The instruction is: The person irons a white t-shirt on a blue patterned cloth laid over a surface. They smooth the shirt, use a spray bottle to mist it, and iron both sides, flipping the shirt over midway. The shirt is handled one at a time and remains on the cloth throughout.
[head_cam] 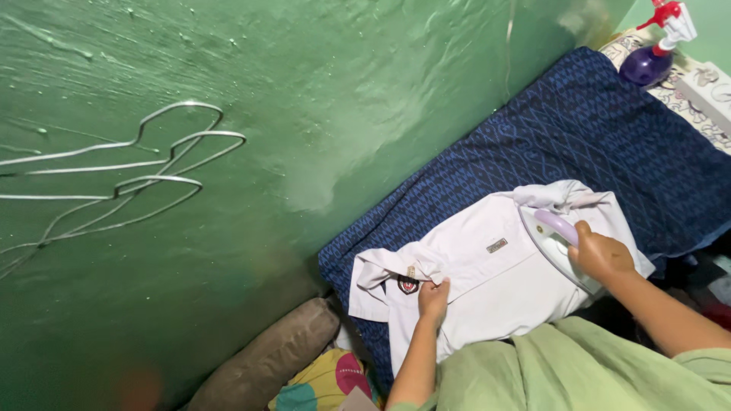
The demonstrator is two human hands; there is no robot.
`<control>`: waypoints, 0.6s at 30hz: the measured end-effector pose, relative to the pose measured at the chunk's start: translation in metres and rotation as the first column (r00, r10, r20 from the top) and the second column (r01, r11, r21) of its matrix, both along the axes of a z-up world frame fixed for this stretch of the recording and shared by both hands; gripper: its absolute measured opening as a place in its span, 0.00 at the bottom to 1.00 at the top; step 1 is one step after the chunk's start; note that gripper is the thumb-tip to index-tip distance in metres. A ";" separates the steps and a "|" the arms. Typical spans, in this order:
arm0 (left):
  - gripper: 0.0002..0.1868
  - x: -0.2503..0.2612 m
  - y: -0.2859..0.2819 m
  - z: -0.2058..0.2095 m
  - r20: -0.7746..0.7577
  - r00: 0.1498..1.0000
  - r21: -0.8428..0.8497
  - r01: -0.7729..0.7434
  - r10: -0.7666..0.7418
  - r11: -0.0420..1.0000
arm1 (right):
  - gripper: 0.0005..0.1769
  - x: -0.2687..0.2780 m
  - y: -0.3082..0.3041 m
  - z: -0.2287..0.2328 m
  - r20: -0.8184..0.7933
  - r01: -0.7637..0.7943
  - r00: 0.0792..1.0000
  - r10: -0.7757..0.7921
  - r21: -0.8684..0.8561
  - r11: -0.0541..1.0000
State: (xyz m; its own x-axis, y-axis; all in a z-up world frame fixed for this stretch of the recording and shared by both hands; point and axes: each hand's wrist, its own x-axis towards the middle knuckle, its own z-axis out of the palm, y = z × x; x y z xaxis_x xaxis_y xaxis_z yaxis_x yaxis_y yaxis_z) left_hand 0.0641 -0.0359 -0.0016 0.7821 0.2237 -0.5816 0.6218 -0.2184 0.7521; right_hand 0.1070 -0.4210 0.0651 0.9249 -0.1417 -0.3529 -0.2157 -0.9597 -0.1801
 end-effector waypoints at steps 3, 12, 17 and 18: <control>0.16 -0.006 0.001 0.001 -0.115 0.988 0.087 0.114 -0.103 0.990 | 0.25 -0.003 -0.031 0.006 -0.131 -0.129 0.982 0.133 0.041 0.991; 0.19 -0.029 0.011 0.002 -0.078 0.993 -0.135 -0.102 0.092 0.986 | 0.30 0.021 0.009 0.003 -0.240 -0.616 0.735 0.634 0.152 0.773; 0.21 -0.029 0.015 0.006 -0.030 0.999 0.074 -0.035 0.038 0.997 | 0.33 0.032 0.076 -0.016 -0.134 -0.769 0.570 0.810 0.261 0.584; 0.22 -0.035 0.016 0.007 -0.029 0.999 0.102 -0.027 0.030 0.994 | 0.32 0.024 0.078 -0.023 -0.115 -0.779 0.564 0.818 0.256 0.573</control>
